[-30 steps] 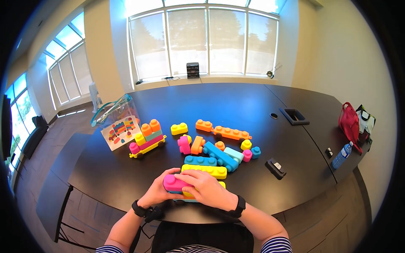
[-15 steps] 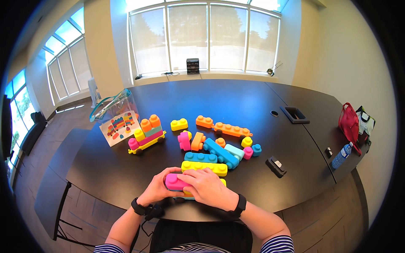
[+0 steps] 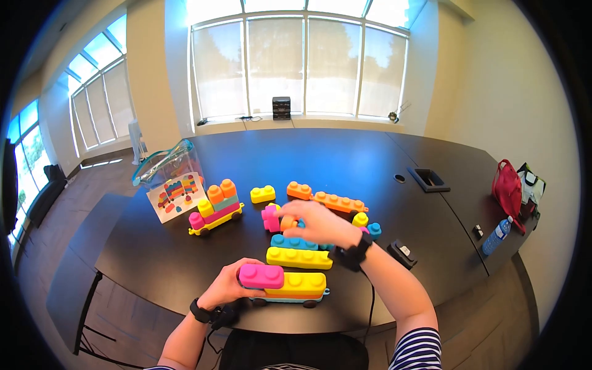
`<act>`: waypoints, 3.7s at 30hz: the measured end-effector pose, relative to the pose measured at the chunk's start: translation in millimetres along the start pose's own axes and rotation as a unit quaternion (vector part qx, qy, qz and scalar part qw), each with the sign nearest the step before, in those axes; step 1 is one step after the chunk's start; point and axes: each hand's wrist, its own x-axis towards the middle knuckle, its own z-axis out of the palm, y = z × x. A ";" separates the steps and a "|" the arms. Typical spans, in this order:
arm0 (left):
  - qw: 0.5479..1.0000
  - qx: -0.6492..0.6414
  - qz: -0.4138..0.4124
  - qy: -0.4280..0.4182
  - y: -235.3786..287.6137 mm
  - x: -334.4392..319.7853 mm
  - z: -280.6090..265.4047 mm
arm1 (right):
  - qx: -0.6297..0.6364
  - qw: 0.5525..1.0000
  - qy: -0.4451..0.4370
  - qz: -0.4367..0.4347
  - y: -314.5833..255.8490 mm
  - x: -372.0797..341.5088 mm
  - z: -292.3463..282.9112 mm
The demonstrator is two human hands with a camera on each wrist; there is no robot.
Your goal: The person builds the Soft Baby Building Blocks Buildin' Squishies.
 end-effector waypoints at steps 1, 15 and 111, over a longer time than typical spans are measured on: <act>1.000 0.004 -0.002 0.001 0.3 -0.9 -2.2 | -0.041 0.998 0.038 -0.005 12.8 9.4 -0.2; 1.000 0.007 0.006 -0.011 -3.9 -2.2 -10.9 | -0.189 0.981 -0.031 0.044 95.6 101.5 80.2; 0.999 -0.029 0.013 -0.006 -15.1 -6.2 -6.0 | 0.126 0.982 0.136 0.036 -52.1 -98.1 32.6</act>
